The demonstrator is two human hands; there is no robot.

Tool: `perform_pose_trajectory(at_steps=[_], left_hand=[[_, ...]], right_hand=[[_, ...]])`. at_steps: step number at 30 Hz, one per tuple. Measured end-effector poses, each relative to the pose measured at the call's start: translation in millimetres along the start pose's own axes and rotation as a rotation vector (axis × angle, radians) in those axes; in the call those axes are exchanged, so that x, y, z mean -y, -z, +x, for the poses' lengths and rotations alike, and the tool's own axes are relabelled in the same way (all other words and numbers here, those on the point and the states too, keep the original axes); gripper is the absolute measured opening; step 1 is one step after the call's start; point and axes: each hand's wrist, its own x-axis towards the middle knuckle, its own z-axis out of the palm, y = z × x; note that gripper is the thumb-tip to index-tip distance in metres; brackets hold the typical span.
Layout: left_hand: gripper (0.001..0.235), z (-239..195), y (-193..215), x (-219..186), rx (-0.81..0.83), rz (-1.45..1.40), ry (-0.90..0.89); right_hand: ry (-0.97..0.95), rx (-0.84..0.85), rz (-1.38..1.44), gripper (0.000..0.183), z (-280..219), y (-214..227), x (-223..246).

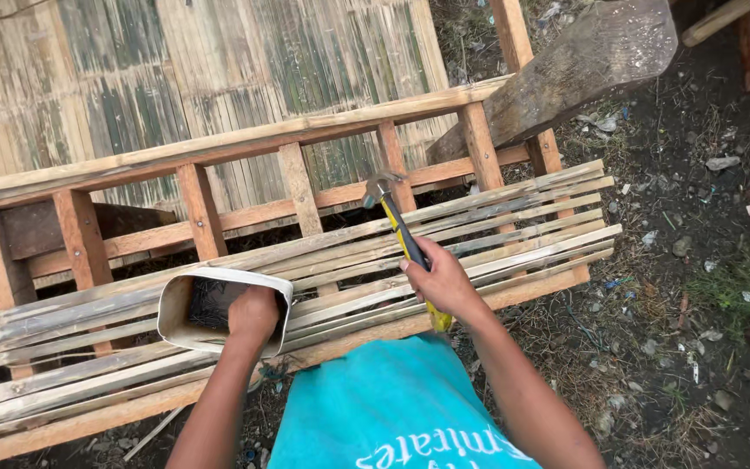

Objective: The person cuts a bamboo strip to length using a hand saw, then hammers nails into the strip to attach it to a bamboo frame. They repeatedly pick up nails from a container and hammer them along the strip. Finally, they place another bamboo strip onto the frame.

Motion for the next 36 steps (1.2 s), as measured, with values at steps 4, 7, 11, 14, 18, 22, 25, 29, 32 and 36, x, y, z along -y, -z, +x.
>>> perform_pose_trajectory(at_steps=[4, 7, 11, 14, 18, 22, 25, 29, 32, 36], left_hand=[[0.024, 3, 18, -21, 0.068, 0.124, 0.153], [0.028, -11, 38, -17, 0.207, 0.144, 0.383], [0.028, -7, 40, -21, 0.199, 0.045, 0.423], [0.031, -7, 15, -23, 0.097, -0.086, 0.357], [0.030, 9, -7, -36, -0.021, -0.174, 0.436], [0.029, -3, 15, -51, 0.023, -0.249, 0.541], [0.029, -31, 53, -69, -0.004, -0.212, 0.547], [0.017, -67, 114, -88, -0.252, -0.115, 0.456], [0.018, -77, 157, -107, -0.473, -0.255, 0.311], [0.018, -24, 186, -148, -0.587, -0.342, 0.029]], right_hand=[[-0.040, -0.031, 0.050, 0.028, 24, 57, 4], [-0.035, -0.041, 0.140, 0.020, 39, 86, -3], [-0.008, -0.051, 0.224, 0.013, 72, 111, -15], [-0.020, -0.084, 0.176, 0.011, 94, 108, -13], [-0.001, 0.025, 0.235, 0.015, 106, 89, 8], [-0.060, 0.174, 0.190, 0.022, 84, 52, 25], [-0.066, 0.305, 0.157, 0.029, 65, 27, 37], [-0.039, 0.430, 0.225, 0.032, 48, 17, 40], [0.014, 0.285, 0.347, 0.039, 51, 11, 25], [-0.120, 0.100, 0.160, 0.023, 69, 29, 2]])
